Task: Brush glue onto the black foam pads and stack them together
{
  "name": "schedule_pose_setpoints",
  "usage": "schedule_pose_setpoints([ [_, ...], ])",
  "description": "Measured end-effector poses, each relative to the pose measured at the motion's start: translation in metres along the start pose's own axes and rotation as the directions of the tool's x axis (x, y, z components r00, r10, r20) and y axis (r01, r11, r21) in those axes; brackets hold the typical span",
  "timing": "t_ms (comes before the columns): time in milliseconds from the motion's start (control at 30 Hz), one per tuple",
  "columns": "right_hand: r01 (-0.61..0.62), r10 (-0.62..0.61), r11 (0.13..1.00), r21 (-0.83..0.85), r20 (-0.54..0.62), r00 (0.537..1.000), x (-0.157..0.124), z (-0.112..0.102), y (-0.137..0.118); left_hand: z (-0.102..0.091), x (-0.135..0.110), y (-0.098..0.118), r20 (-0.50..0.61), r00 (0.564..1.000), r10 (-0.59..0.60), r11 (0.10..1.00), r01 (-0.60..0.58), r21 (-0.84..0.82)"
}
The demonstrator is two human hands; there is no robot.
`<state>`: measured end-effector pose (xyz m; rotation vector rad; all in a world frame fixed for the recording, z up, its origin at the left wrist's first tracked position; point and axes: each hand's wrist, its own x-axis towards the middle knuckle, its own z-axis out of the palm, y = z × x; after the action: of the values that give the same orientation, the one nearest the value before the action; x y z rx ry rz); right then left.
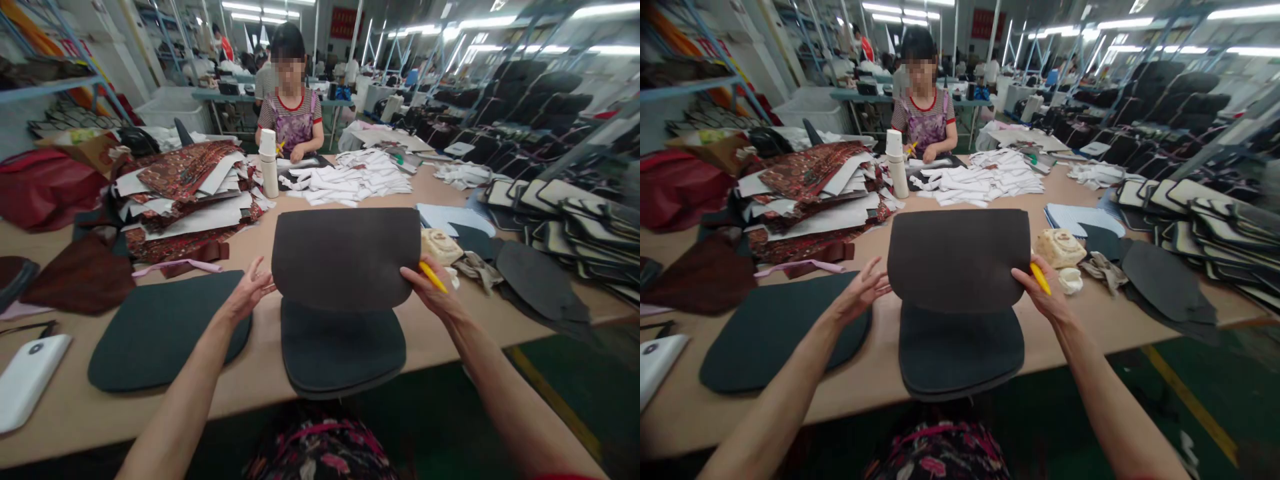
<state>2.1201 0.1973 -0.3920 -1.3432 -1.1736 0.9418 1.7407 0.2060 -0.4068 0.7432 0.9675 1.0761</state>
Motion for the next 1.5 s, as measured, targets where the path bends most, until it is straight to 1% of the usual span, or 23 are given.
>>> schedule_pose_setpoints([
  [33, -0.029, 0.027, 0.997, 0.070, 0.033, 0.999, -0.003, 0.000, 0.000, 0.000, -0.001, -0.016, -0.006, 0.999, -0.046, 0.998, 0.046, -0.047],
  [100, -0.077, 0.060, 0.980, 0.183, 0.093, 0.994, -0.008, -0.003, -0.001, 0.005, -0.005, -0.039, -0.026, 0.996, -0.084, 0.991, 0.081, -0.102],
  [167, -0.105, 0.081, 0.971, 0.214, 0.115, 0.990, -0.012, -0.006, -0.004, 0.015, -0.008, -0.052, -0.024, 0.995, -0.101, 0.985, 0.096, -0.143],
  [267, -0.153, 0.118, 0.963, 0.220, 0.166, 0.979, -0.017, -0.012, -0.007, 0.029, -0.010, -0.056, 0.009, 0.993, -0.117, 0.970, 0.116, -0.212],
  [333, -0.170, 0.129, 0.958, 0.229, 0.184, 0.974, -0.020, -0.017, -0.007, 0.035, -0.009, -0.057, -0.003, 0.994, -0.113, 0.965, 0.109, -0.240],
  [467, -0.139, 0.105, 0.966, 0.219, 0.160, 0.982, -0.023, -0.032, -0.006, 0.043, -0.008, -0.073, -0.141, 0.979, -0.147, 0.967, 0.112, -0.229],
  [533, -0.125, 0.096, 0.970, 0.209, 0.144, 0.985, -0.024, -0.040, -0.010, 0.051, -0.010, -0.084, -0.179, 0.967, -0.182, 0.965, 0.142, -0.219],
  [600, -0.119, 0.093, 0.973, 0.198, 0.135, 0.986, -0.024, -0.048, -0.014, 0.064, -0.014, -0.093, -0.150, 0.963, -0.222, 0.956, 0.184, -0.229],
  [667, -0.118, 0.094, 0.977, 0.175, 0.142, 0.985, -0.023, -0.055, -0.016, 0.079, -0.018, -0.098, -0.088, 0.965, -0.248, 0.942, 0.219, -0.255],
  [733, -0.120, 0.094, 0.980, 0.157, 0.162, 0.982, -0.023, -0.062, -0.015, 0.091, -0.023, -0.099, -0.044, 0.970, -0.241, 0.933, 0.218, -0.287],
  [767, -0.120, 0.093, 0.980, 0.159, 0.169, 0.981, -0.023, -0.065, -0.013, 0.095, -0.025, -0.099, -0.042, 0.973, -0.227, 0.932, 0.205, -0.300],
  [800, -0.123, 0.093, 0.978, 0.170, 0.173, 0.981, -0.023, -0.069, -0.010, 0.096, -0.027, -0.099, -0.056, 0.976, -0.213, 0.933, 0.186, -0.308],
  [867, -0.129, 0.096, 0.970, 0.206, 0.166, 0.982, -0.022, -0.076, -0.004, 0.097, -0.031, -0.101, -0.120, 0.973, -0.196, 0.939, 0.151, -0.308],
  [933, -0.131, 0.097, 0.963, 0.237, 0.150, 0.984, -0.022, -0.082, -0.001, 0.096, -0.033, -0.106, -0.181, 0.961, -0.210, 0.943, 0.151, -0.295],
  [967, -0.131, 0.097, 0.960, 0.248, 0.147, 0.984, -0.021, -0.084, -0.001, 0.097, -0.033, -0.109, -0.192, 0.954, -0.228, 0.942, 0.166, -0.291],
  [1033, -0.135, 0.093, 0.952, 0.274, 0.160, 0.983, -0.020, -0.088, -0.004, 0.104, -0.033, -0.118, -0.163, 0.949, -0.272, 0.931, 0.216, -0.293],
  [1100, -0.143, 0.084, 0.940, 0.310, 0.196, 0.977, -0.019, -0.091, -0.009, 0.114, -0.031, -0.126, -0.116, 0.951, -0.286, 0.922, 0.241, -0.303],
  [1167, -0.147, 0.073, 0.928, 0.343, 0.219, 0.973, -0.018, -0.093, -0.014, 0.122, -0.030, -0.130, -0.113, 0.961, -0.254, 0.927, 0.208, -0.313],
  [1233, -0.149, 0.071, 0.925, 0.351, 0.224, 0.972, -0.018, -0.095, -0.015, 0.124, -0.030, -0.128, -0.138, 0.971, -0.196, 0.940, 0.146, -0.310],
  [1300, -0.154, 0.081, 0.934, 0.321, 0.230, 0.970, -0.019, -0.098, -0.011, 0.119, -0.033, -0.122, -0.154, 0.978, -0.141, 0.955, 0.094, -0.281],
  [1367, -0.163, 0.097, 0.956, 0.244, 0.258, 0.961, -0.020, -0.099, -0.001, 0.110, -0.038, -0.114, -0.176, 0.981, -0.087, 0.973, 0.046, -0.226],
  [1433, -0.129, 0.106, 0.989, 0.078, 0.252, 0.962, -0.021, -0.098, 0.014, 0.101, -0.047, -0.109, -0.225, 0.974, -0.025, 0.990, -0.008, -0.143],
  [1500, -0.047, 0.075, 0.985, -0.167, 0.162, 0.984, -0.023, -0.093, 0.033, 0.093, -0.057, -0.110, -0.287, 0.957, 0.038, 0.998, -0.051, -0.035],
])
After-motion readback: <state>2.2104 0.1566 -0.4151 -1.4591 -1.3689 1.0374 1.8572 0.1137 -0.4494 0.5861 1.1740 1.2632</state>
